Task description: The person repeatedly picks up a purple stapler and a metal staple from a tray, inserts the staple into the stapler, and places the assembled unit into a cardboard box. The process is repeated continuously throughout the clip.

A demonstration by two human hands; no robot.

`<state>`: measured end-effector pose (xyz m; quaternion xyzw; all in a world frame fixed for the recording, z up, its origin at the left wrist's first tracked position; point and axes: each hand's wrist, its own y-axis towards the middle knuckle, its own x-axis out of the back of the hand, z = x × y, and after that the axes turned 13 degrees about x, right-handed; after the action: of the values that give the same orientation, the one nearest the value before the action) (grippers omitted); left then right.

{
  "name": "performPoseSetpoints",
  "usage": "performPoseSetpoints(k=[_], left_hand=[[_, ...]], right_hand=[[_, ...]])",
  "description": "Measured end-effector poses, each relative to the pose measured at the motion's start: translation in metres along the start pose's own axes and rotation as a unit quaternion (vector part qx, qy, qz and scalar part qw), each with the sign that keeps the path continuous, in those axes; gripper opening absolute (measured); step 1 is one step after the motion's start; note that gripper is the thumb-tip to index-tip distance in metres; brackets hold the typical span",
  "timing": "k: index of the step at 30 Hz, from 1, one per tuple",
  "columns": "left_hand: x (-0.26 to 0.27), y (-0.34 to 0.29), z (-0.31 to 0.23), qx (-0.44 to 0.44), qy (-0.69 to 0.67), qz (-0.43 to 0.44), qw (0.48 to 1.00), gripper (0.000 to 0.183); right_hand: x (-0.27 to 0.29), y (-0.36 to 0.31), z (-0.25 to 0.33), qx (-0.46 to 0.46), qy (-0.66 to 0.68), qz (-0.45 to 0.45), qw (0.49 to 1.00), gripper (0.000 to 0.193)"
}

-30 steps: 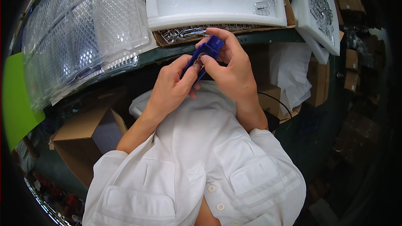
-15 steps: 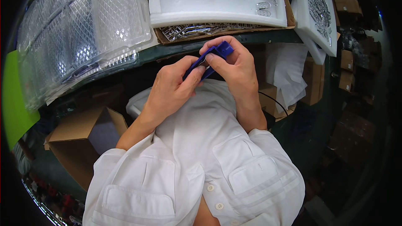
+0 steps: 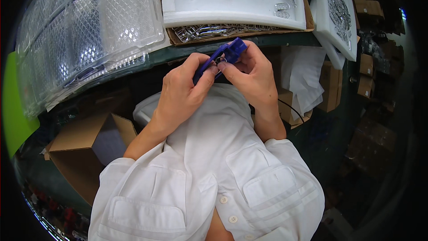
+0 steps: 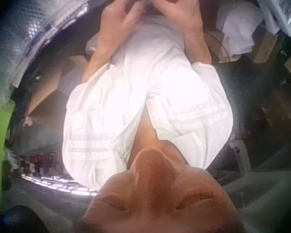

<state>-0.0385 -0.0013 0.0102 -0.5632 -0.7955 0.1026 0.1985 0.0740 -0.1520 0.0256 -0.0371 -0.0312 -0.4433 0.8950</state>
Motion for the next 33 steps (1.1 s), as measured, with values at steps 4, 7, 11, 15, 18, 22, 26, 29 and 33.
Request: performPoseSetpoints(k=[4, 7, 11, 15, 18, 22, 26, 29, 33], left_hand=[[-0.004, 0.005, 0.010, 0.049, -0.135, 0.037, 0.989, 0.020], [-0.003, 0.006, 0.008, 0.096, -0.244, 0.084, 0.961, 0.022], [0.005, 0.012, 0.007, 0.163, -0.285, 0.110, 0.938, 0.021], [0.006, 0.014, 0.009, 0.178, -0.298, 0.097, 0.933, 0.020], [0.002, 0.013, 0.010, 0.155, -0.284, 0.101, 0.941, 0.020], [0.002, 0.014, 0.009, 0.151, -0.271, 0.094, 0.946, 0.020], [0.001, 0.011, 0.010, 0.143, -0.259, 0.106, 0.949, 0.019], [-0.002, 0.013, 0.015, 0.131, -0.283, 0.123, 0.942, 0.025], [0.004, 0.011, 0.003, 0.164, -0.291, 0.147, 0.931, 0.040]], right_hand=[[-0.002, 0.007, -0.003, 0.004, 0.051, -0.009, 0.999, 0.038], [-0.004, 0.007, -0.005, 0.012, 0.068, -0.024, 0.997, 0.041], [-0.008, 0.000, -0.006, 0.154, -0.134, -0.086, 0.975, 0.045], [-0.003, -0.003, -0.001, 0.353, -0.301, -0.055, 0.884, 0.042], [-0.006, -0.004, 0.001, 0.349, -0.313, -0.028, 0.883, 0.034], [-0.008, -0.004, 0.001, 0.354, -0.372, -0.018, 0.858, 0.030], [-0.010, -0.008, 0.000, 0.300, -0.367, -0.022, 0.880, 0.025], [-0.006, -0.006, -0.001, 0.298, -0.345, -0.018, 0.890, 0.021], [0.001, -0.001, 0.000, 0.288, -0.278, -0.047, 0.915, 0.017]])
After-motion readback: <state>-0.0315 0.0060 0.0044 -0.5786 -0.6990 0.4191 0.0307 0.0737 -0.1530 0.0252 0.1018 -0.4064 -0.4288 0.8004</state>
